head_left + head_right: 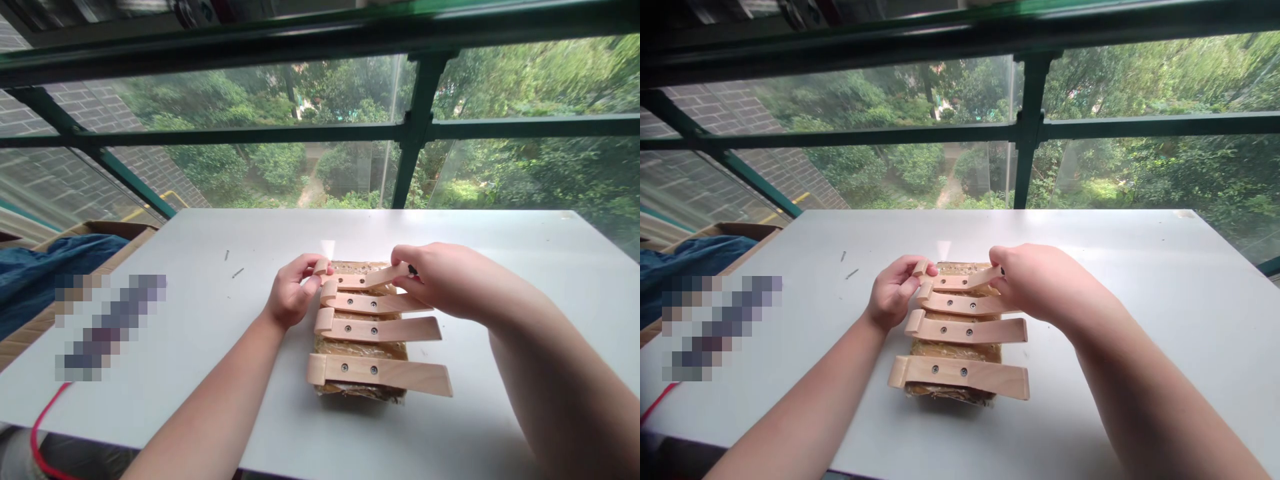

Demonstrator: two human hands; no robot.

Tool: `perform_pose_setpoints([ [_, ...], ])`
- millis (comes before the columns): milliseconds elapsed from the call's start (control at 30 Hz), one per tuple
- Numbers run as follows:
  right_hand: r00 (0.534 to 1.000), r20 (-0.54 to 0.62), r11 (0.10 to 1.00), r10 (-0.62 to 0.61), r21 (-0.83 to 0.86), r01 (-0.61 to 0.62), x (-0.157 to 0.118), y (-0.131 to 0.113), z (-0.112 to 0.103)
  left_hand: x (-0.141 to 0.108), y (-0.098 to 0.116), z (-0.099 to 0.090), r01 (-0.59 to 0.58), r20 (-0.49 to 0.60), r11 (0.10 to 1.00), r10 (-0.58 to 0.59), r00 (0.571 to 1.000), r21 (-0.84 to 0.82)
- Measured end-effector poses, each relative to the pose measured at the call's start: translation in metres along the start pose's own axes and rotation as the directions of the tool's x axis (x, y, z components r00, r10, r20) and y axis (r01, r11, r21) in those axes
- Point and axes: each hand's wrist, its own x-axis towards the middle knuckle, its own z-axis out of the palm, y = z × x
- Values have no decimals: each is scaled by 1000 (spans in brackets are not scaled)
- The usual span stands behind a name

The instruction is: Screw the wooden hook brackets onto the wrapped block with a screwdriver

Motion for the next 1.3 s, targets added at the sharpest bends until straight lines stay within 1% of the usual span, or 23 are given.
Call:
perform_pose_setpoints([
  [267,1000,-20,1000,-3,-28,2,0,1,0,0,-1,0,-34,10,999,34,999,24],
  [400,999,-37,999,-7,-32,6,0,3,1,-1,0,1,-30,-1,999,30,1000,13],
  [633,1000,-29,1000,1,-16,-1,0,1,1,0,1,2,-20,-21,1000,21,1000,8],
  [833,1000,-31,1000,-1,-7,1,0,5,4,0,1,0,-42,3,999,42,999,32],
  [967,998,-68,1000,7,12,-6,-4,13,2,-1,-1,-1,-25,22,1000,25,999,4],
  [1100,993,-113,999,39,10,-38,-10,19,-5,-2,0,-1,5,13,1000,-5,1000,-5],
  [1300,982,-183,999,47,-6,-49,-18,22,-15,-2,-3,-1,-1,23,999,1,1000,-33],
])
